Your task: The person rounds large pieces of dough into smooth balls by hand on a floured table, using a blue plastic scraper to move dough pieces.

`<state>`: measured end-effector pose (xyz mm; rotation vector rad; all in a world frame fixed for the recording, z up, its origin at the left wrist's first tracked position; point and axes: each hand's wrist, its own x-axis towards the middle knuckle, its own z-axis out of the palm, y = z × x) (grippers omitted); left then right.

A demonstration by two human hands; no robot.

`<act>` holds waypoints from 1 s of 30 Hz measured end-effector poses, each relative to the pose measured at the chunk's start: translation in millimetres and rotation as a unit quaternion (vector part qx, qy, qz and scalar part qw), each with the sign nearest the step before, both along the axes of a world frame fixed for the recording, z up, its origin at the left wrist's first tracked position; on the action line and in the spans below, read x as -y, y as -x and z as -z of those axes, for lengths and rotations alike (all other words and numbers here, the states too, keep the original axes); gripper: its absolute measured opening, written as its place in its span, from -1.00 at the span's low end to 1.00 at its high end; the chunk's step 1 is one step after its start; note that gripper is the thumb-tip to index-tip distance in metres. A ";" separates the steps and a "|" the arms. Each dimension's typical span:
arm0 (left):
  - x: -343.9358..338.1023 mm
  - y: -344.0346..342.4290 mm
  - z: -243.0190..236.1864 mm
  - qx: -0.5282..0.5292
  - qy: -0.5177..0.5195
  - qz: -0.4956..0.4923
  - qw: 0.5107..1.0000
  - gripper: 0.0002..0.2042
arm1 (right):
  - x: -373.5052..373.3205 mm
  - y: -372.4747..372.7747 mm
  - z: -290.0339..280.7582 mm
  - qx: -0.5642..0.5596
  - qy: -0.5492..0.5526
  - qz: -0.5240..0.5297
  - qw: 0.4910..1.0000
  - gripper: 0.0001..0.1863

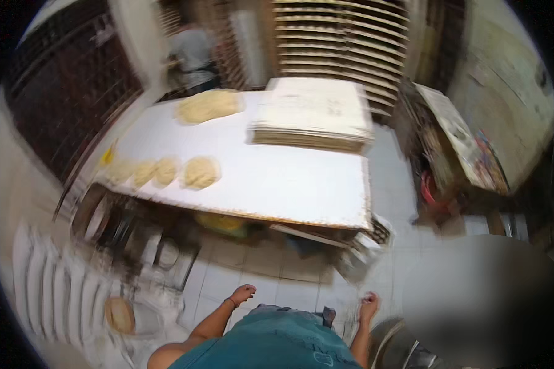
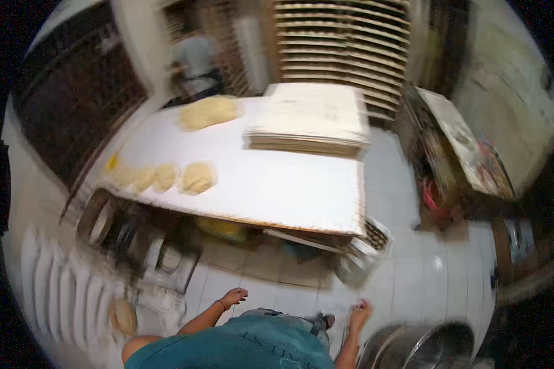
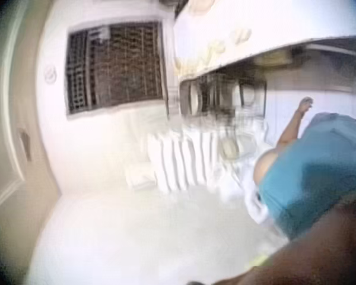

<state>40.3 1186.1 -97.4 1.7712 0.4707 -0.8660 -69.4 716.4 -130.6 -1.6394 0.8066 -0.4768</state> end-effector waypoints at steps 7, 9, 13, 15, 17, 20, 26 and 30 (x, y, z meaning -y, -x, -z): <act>-248.6 189.1 157.4 0.151 -0.364 0.088 0.915 -0.68 | -287.0 -137.4 -63.5 -0.114 0.091 -0.674 0.724 -0.71; -249.3 218.8 183.5 0.075 -0.401 -0.056 0.911 -0.66 | -315.6 -163.6 -61.1 -0.121 0.053 -0.729 0.671 -0.71; -244.0 297.3 198.6 -0.046 -0.190 -0.065 0.979 -0.70 | -380.3 -219.8 -63.4 -0.133 0.119 -0.767 0.616 -0.79; -234.0 293.9 181.5 -0.057 -0.227 0.189 0.954 -0.69 | -407.2 -248.1 -66.3 -0.129 0.170 -0.770 0.602 -0.82; -231.3 292.1 164.5 -0.126 -0.099 -0.094 0.983 -0.69 | -449.4 -276.6 -67.1 -0.098 0.198 -0.786 0.578 -0.82; -247.7 262.5 126.5 -0.128 -0.015 -0.278 0.952 -0.68 | -517.5 -312.0 -43.3 -0.075 0.166 -0.821 0.541 -0.77; -372.2 161.4 67.9 0.011 0.026 -0.457 0.889 -0.68 | -704.4 -368.7 -46.9 -0.121 0.131 -0.866 0.467 -0.63; -486.7 53.4 -25.6 0.005 -0.146 -0.383 0.912 -0.63 | -833.0 -412.2 -51.5 -0.105 0.121 -0.881 0.445 -0.56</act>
